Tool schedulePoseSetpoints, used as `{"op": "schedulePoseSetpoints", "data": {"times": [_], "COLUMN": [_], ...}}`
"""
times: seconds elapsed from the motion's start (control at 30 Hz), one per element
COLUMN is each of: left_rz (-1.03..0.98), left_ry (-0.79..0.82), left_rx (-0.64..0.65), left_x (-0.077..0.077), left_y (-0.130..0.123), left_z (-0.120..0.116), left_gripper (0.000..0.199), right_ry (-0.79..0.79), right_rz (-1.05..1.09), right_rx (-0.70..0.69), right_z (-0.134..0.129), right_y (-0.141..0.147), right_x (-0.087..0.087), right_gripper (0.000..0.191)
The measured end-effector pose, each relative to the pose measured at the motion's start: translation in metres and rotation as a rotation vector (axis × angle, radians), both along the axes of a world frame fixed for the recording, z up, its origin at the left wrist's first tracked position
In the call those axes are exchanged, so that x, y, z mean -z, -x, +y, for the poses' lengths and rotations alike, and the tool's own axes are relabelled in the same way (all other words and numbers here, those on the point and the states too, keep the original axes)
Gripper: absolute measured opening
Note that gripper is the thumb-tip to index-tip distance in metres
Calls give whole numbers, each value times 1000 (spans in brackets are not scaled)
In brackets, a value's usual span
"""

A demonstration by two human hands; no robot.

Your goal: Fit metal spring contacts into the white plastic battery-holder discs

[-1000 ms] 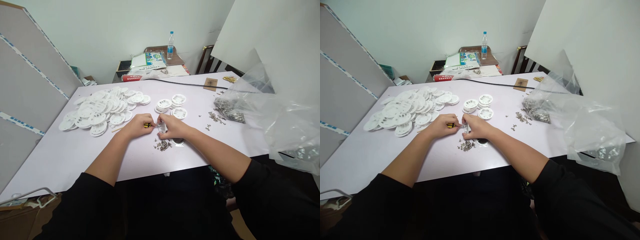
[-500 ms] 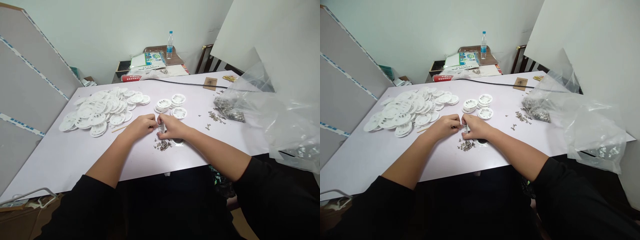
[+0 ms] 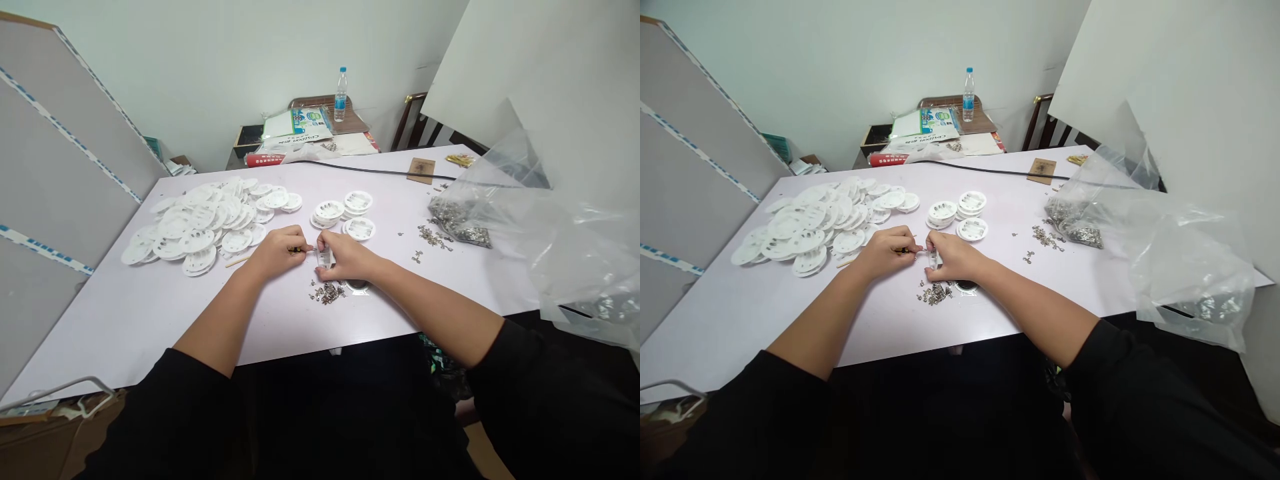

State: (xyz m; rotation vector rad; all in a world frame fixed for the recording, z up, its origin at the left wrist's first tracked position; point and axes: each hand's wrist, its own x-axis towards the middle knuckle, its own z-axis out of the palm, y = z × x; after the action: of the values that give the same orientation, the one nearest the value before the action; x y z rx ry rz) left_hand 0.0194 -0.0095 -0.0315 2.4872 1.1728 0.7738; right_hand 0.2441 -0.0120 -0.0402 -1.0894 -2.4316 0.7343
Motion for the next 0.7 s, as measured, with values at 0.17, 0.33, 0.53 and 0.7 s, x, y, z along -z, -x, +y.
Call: {"op": "schedulePoseSetpoints", "data": {"times": [0.17,0.33,0.53,0.7], "left_rz": [49,75,145,157], "left_ry": [83,91,14,-39], "left_rx": [72,73,80,89], "left_x": [0,1,1,1], "left_y": [-4,-5,-7,-7], "left_z": [-2,-2,-2,-3], "left_gripper": [17,18,19,18], "right_ry": [-11,-12,-19,-8], "right_rz": [20,24,13,-8], "right_rx": [-5,-12,-6,10], "right_z": [1,2,2,1], "right_y": [1,1,1,2], "right_x": [1,2,2,0], "right_gripper": [43,43,43,43]}}
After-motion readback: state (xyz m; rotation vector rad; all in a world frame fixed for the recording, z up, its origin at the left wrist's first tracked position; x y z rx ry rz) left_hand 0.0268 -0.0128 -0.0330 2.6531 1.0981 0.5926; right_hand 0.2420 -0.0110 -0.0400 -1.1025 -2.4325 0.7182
